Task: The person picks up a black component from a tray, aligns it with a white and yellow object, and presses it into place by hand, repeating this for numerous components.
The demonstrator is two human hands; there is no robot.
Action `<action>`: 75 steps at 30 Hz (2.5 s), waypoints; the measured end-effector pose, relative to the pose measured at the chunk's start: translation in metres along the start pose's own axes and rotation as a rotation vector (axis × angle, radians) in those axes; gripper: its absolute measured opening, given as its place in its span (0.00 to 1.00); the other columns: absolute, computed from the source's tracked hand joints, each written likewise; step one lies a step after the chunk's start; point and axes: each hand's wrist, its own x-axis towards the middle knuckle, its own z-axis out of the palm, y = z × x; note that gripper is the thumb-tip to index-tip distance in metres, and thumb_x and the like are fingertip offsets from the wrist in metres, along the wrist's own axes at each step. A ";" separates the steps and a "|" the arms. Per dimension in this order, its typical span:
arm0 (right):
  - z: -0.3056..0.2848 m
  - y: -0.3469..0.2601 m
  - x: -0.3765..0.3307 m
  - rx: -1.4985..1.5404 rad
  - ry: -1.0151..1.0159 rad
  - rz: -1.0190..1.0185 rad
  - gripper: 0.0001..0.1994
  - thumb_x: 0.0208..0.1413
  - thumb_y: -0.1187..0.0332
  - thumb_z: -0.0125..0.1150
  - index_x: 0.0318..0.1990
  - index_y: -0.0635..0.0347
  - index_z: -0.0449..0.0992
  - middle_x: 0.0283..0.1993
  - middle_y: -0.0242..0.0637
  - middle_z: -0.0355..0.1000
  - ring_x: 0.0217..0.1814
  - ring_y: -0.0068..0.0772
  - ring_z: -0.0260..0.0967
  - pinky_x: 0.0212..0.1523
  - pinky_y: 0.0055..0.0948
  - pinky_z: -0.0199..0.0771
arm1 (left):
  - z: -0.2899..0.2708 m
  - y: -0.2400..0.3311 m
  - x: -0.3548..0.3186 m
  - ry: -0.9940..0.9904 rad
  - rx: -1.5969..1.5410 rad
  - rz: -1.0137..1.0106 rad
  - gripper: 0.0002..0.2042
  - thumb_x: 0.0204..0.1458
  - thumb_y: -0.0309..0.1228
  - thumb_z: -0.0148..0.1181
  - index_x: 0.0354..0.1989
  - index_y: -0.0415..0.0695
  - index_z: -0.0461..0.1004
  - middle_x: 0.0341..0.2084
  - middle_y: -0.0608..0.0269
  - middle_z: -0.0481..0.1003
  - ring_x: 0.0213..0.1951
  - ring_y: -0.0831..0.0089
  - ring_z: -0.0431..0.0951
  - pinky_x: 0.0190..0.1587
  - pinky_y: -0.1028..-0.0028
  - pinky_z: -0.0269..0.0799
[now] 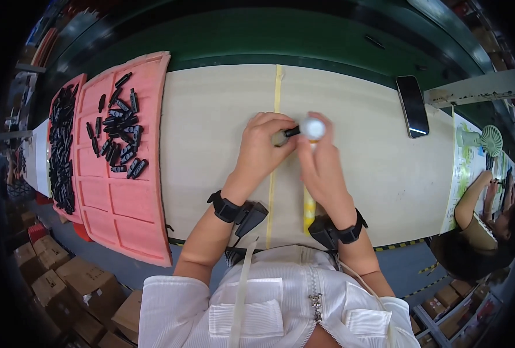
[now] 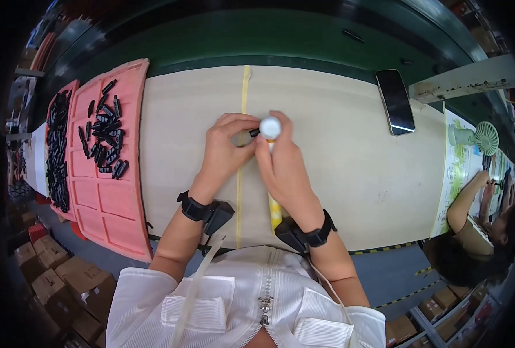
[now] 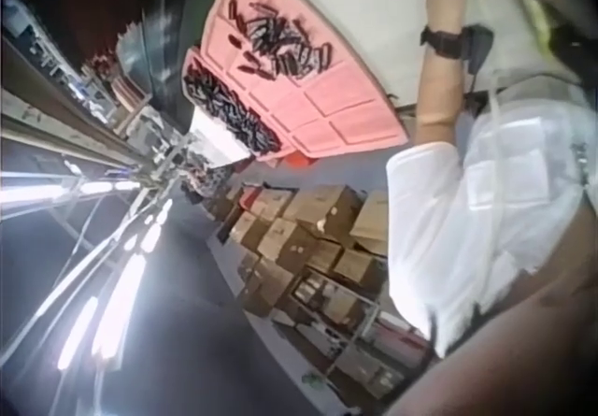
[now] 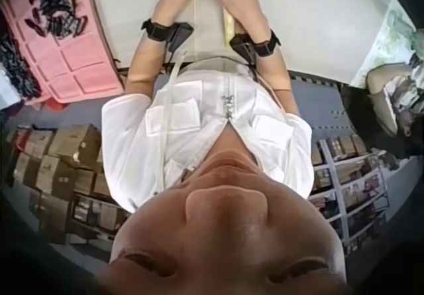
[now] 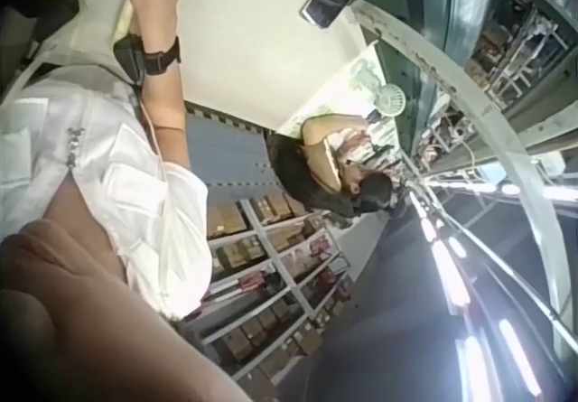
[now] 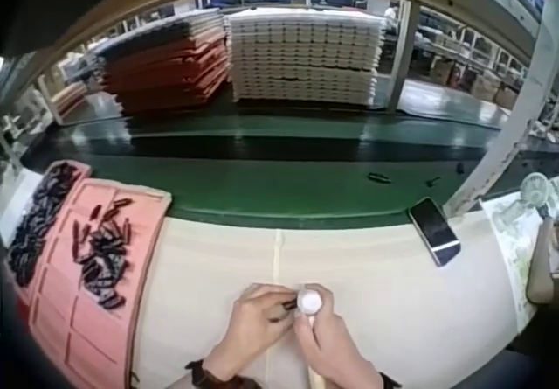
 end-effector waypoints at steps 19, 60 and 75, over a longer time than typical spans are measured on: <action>-0.015 0.002 0.000 0.358 0.192 0.125 0.28 0.61 0.69 0.65 0.66 0.62 0.60 0.42 0.34 0.71 0.21 0.15 0.64 0.17 0.18 0.65 | -0.004 0.010 -0.006 -0.115 -0.777 -0.445 0.08 0.56 0.18 0.66 0.43 0.30 0.80 0.39 0.54 0.82 0.41 0.75 0.82 0.48 0.77 0.79; -0.016 0.006 -0.004 0.304 0.017 0.213 0.27 0.62 0.69 0.60 0.66 0.59 0.57 0.40 0.34 0.72 0.20 0.21 0.67 0.19 0.23 0.69 | 0.063 -0.045 0.238 -0.103 0.389 0.438 0.14 0.52 0.24 0.60 0.48 0.42 0.82 0.44 0.50 0.79 0.50 0.51 0.78 0.56 0.60 0.74; -0.022 0.006 -0.001 0.292 0.034 0.219 0.26 0.63 0.69 0.60 0.65 0.58 0.58 0.40 0.34 0.73 0.20 0.20 0.66 0.20 0.23 0.69 | 0.031 -0.045 0.210 -0.158 0.522 0.368 0.13 0.53 0.25 0.61 0.48 0.39 0.80 0.40 0.50 0.77 0.48 0.52 0.77 0.54 0.60 0.73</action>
